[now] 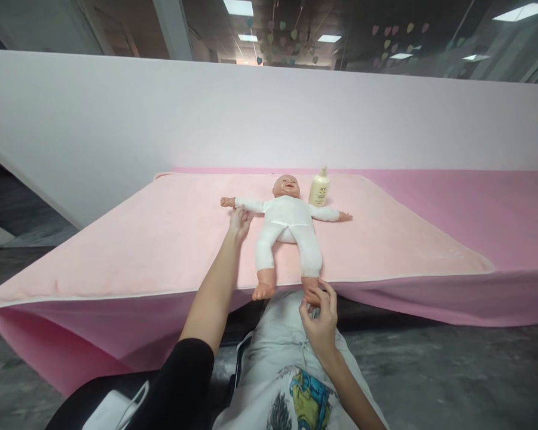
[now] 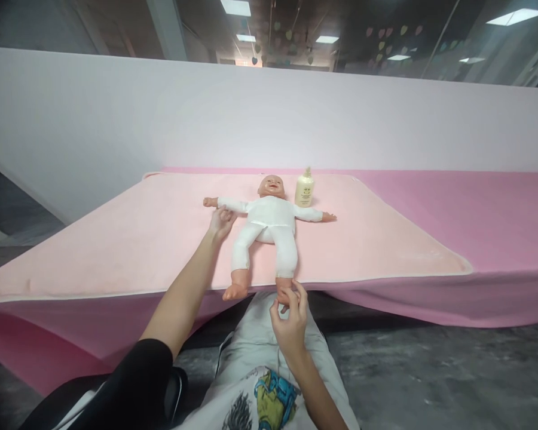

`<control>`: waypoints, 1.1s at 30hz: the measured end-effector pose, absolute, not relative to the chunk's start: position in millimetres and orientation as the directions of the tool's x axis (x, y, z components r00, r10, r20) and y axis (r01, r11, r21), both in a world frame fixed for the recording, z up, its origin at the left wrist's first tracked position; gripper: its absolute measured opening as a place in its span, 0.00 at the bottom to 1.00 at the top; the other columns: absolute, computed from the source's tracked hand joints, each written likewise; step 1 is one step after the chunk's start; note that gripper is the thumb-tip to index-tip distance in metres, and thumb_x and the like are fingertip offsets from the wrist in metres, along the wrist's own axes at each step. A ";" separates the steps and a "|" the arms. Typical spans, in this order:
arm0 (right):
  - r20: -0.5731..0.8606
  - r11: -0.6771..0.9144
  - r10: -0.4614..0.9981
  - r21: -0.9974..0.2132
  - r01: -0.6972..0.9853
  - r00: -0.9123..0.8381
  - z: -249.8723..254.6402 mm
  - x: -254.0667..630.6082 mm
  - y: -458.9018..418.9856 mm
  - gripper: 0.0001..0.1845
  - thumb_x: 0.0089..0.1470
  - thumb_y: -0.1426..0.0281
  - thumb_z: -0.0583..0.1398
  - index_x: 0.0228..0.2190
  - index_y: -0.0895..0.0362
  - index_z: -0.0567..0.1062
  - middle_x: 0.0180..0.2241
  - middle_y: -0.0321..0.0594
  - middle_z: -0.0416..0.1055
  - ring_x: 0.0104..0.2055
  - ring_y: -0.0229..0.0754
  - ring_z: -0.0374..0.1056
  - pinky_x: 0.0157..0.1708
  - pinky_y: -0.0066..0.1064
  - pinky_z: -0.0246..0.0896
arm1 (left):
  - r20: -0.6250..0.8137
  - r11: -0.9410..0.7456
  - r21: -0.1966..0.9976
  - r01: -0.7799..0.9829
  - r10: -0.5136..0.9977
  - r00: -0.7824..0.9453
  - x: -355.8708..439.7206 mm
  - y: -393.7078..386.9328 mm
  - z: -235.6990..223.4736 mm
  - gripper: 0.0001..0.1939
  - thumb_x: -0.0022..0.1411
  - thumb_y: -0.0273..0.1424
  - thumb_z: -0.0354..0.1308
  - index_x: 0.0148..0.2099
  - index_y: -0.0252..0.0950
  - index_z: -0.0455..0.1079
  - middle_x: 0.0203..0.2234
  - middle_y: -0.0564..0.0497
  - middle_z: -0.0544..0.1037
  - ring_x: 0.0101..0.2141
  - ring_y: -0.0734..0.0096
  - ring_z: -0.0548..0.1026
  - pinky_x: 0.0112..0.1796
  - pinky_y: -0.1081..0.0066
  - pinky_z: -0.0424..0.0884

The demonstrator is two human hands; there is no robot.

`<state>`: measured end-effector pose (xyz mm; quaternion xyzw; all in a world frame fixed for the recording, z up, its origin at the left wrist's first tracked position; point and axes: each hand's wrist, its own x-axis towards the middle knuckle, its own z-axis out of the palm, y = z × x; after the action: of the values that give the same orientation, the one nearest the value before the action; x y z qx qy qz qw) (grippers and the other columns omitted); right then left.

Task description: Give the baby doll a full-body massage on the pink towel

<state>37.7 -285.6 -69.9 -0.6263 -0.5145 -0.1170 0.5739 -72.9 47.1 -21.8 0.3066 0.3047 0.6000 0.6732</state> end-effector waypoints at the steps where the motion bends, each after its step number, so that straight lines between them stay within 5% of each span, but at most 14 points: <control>1: 0.740 0.188 0.509 -0.594 0.783 0.440 -69.2 37.8 -285.3 0.14 0.51 0.76 0.56 0.41 0.55 0.69 0.47 0.49 0.63 0.48 0.47 0.66 0.36 0.36 0.69 | -0.013 0.048 0.811 -0.584 0.998 0.064 -69.5 46.5 -22.9 0.27 0.56 0.26 0.55 0.57 0.40 0.55 0.40 0.50 0.74 0.39 0.77 0.74 0.42 0.75 0.70; 5: 0.738 0.189 0.515 -0.594 0.782 0.436 -69.3 38.8 -284.8 0.15 0.50 0.77 0.56 0.41 0.55 0.69 0.47 0.49 0.64 0.48 0.46 0.66 0.32 0.34 0.68 | 0.176 -0.159 0.922 -0.353 0.984 0.017 -56.2 42.1 -28.3 0.43 0.51 0.27 0.62 0.65 0.42 0.44 0.44 0.48 0.73 0.43 0.73 0.73 0.44 0.74 0.68; 9: 0.727 0.197 0.527 -0.607 0.770 0.439 -69.8 38.4 -285.1 0.13 0.50 0.76 0.55 0.40 0.56 0.70 0.48 0.49 0.63 0.44 0.44 0.67 0.28 0.31 0.67 | 0.321 -0.303 0.930 -0.207 0.945 0.061 -49.4 44.0 -29.0 0.48 0.51 0.32 0.63 0.67 0.43 0.39 0.47 0.47 0.73 0.47 0.70 0.72 0.46 0.73 0.66; 13: 0.733 0.164 0.496 -0.606 0.778 0.466 -61.5 42.8 -283.7 0.12 0.48 0.76 0.55 0.37 0.56 0.71 0.47 0.49 0.64 0.40 0.43 0.68 0.31 0.32 0.67 | 0.323 -0.320 0.946 -0.056 0.945 0.056 -47.4 51.3 -27.1 0.46 0.53 0.30 0.60 0.68 0.43 0.39 0.42 0.50 0.75 0.40 0.71 0.74 0.43 0.73 0.67; 21: 0.829 0.123 0.323 -0.515 0.848 0.456 6.1 75.3 -224.0 0.10 0.45 0.72 0.54 0.31 0.56 0.73 0.39 0.46 0.62 0.41 0.46 0.66 0.40 0.37 0.65 | 0.466 -0.520 0.829 0.206 0.846 0.260 -41.4 46.9 -25.4 0.33 0.54 0.26 0.56 0.62 0.39 0.59 0.39 0.44 0.70 0.42 0.58 0.70 0.48 0.63 0.63; 26: 0.681 -0.015 0.578 -0.541 0.841 0.449 27.9 93.7 -139.6 0.09 0.45 0.70 0.55 0.31 0.56 0.72 0.39 0.44 0.63 0.37 0.44 0.64 0.35 0.31 0.62 | 0.468 -0.554 0.790 0.264 0.822 0.324 -40.7 45.7 -27.1 0.27 0.55 0.25 0.54 0.58 0.44 0.65 0.45 0.43 0.66 0.49 0.55 0.66 0.53 0.60 0.58; 33: 0.685 0.002 0.572 -0.551 0.834 0.451 41.1 95.2 -152.2 0.06 0.46 0.69 0.56 0.30 0.57 0.70 0.37 0.42 0.62 0.36 0.43 0.63 0.33 0.31 0.61 | 0.381 -0.449 0.876 0.174 0.867 0.321 -42.7 44.7 -22.2 0.35 0.55 0.27 0.54 0.65 0.42 0.52 0.54 0.41 0.65 0.56 0.50 0.60 0.57 0.56 0.51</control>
<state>95.2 -152.2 41.1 -0.6937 -0.5070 -0.1325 0.4942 -42.7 44.7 -22.2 0.7186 0.3620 0.4564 0.3798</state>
